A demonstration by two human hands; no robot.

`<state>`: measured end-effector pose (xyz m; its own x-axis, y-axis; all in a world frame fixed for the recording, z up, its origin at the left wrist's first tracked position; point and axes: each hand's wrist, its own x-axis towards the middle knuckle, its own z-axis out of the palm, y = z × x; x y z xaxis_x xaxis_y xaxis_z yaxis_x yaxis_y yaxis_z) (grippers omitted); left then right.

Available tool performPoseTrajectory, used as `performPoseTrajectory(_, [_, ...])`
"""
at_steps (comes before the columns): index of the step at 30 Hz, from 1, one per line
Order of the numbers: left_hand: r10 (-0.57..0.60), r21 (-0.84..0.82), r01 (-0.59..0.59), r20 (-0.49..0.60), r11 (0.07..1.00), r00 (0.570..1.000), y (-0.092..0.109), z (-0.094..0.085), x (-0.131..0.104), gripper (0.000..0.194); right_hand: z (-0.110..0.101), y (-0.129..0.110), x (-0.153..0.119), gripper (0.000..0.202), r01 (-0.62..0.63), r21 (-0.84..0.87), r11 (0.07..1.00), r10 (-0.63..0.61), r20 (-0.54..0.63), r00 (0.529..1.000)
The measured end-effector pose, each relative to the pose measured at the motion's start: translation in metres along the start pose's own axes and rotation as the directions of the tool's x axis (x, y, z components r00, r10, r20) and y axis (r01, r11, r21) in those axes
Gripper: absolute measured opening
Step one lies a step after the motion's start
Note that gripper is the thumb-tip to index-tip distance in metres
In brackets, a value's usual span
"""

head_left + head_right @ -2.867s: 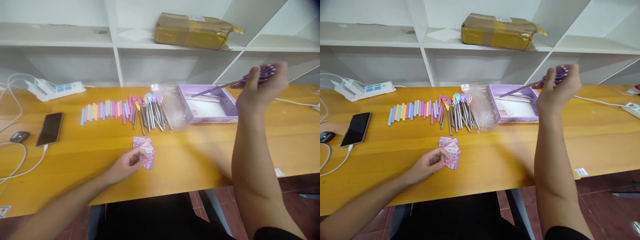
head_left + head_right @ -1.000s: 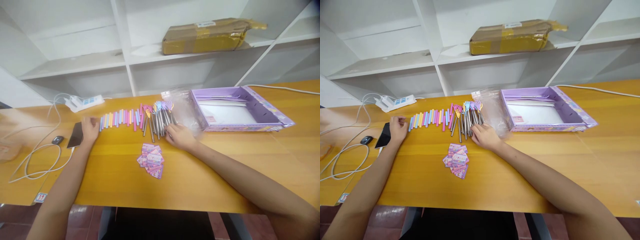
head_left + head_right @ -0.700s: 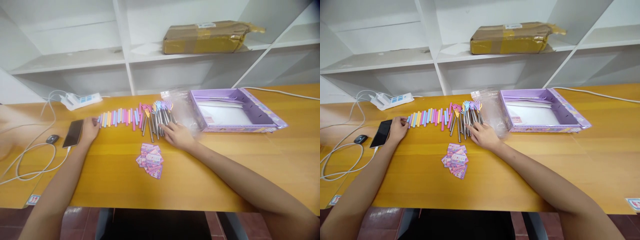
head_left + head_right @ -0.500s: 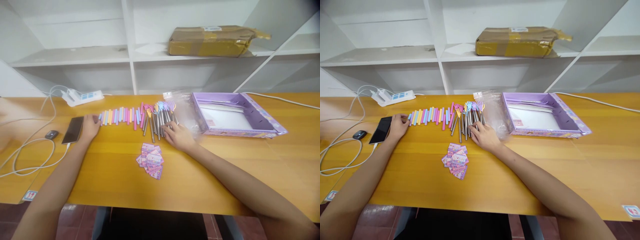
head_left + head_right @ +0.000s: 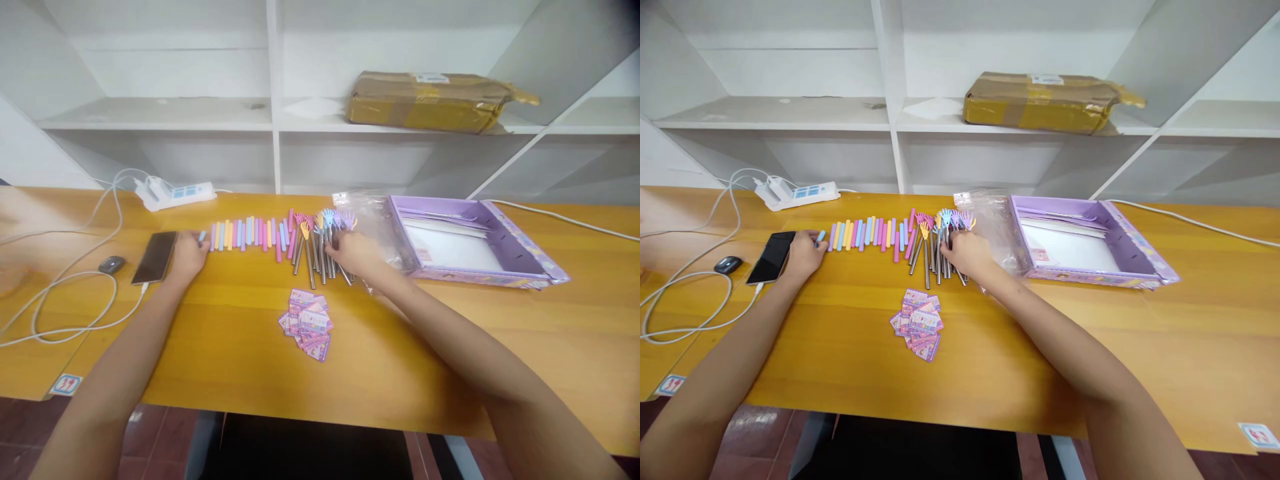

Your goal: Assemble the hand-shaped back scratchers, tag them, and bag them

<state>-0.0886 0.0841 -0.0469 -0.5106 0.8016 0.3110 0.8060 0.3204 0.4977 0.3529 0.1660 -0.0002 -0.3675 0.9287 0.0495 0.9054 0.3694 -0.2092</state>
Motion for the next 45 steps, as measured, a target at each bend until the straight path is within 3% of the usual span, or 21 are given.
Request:
performPoseTrajectory(3, [0.029,0.028,-0.029,-0.007,0.999,1.0,0.002,0.0,-0.001,0.007,-0.001,-0.002,0.011,0.034,-0.04,0.07,0.997,0.039,0.013,0.999])
performPoseTrajectory(8, [0.093,0.04,-0.092,-0.036,0.995,0.995,0.012,-0.016,-0.005,0.02,-0.011,0.006,0.013,0.026,-0.061,0.257,0.964,0.074,-0.041,0.996])
performPoseTrajectory(11, [0.166,0.033,-0.165,-0.034,0.986,0.986,0.034,-0.032,-0.019,0.026,-0.022,0.018,0.001,0.025,-0.049,0.387,0.921,0.1,-0.112,0.989])
performPoseTrajectory(13, [0.268,-0.019,-0.267,0.045,0.963,0.962,0.057,-0.04,-0.042,0.028,-0.026,0.026,-0.017,0.029,-0.023,0.52,0.854,0.122,-0.157,0.98])
performPoseTrajectory(15, [0.383,-0.14,-0.362,0.184,0.922,0.905,0.083,-0.042,-0.073,0.029,-0.023,0.03,-0.04,0.03,0.02,0.747,0.664,0.158,-0.166,0.974])
performPoseTrajectory(17, [0.462,-0.274,-0.385,0.324,0.881,0.826,0.109,-0.039,-0.108,0.031,-0.015,0.028,-0.065,0.032,0.055,0.936,0.348,0.18,-0.124,0.976])
performPoseTrajectory(19, [0.512,-0.367,-0.38,0.397,0.849,0.762,0.128,-0.03,-0.139,0.033,-0.004,0.023,-0.086,0.036,0.045,0.996,0.073,0.168,-0.056,0.984])
performPoseTrajectory(21, [0.536,-0.414,-0.374,0.409,0.83,0.738,0.137,-0.02,-0.16,0.035,0.009,0.019,-0.101,0.037,0.014,0.995,-0.097,0.143,0.0,0.99])
performPoseTrajectory(23, [0.576,-0.436,-0.4,0.424,0.806,0.699,0.136,-0.011,-0.169,0.037,0.019,0.019,-0.109,0.034,-0.006,0.983,-0.182,0.124,0.029,0.992])
performPoseTrajectory(26, [0.633,-0.47,-0.434,0.453,0.768,0.628,0.124,-0.005,-0.17,0.036,0.029,0.024,-0.112,0.03,-0.015,0.974,-0.226,0.099,0.038,0.994])
performPoseTrajectory(31, [0.659,-0.491,-0.45,0.442,0.745,0.609,0.116,-0.008,-0.169,0.03,0.037,0.027,-0.117,0.033,-0.017,0.946,-0.322,0.018,0.024,1.0])
performPoseTrajectory(38, [0.749,-0.552,-0.517,0.376,0.654,0.545,0.12,-0.008,-0.172,0.028,0.034,0.018,-0.125,0.044,-0.058,0.965,-0.254,-0.031,0.052,0.998])
performPoseTrajectory(40, [0.76,-0.567,-0.521,0.361,0.639,0.54,0.12,-0.008,-0.173,0.028,0.034,0.016,-0.126,0.046,-0.073,0.966,-0.248,-0.048,0.063,0.997])
performPoseTrajectory(45, [0.729,-0.565,-0.484,0.367,0.668,0.578,0.121,-0.009,-0.173,0.027,0.035,0.015,-0.127,0.049,-0.103,0.962,-0.253,-0.064,0.089,0.994])
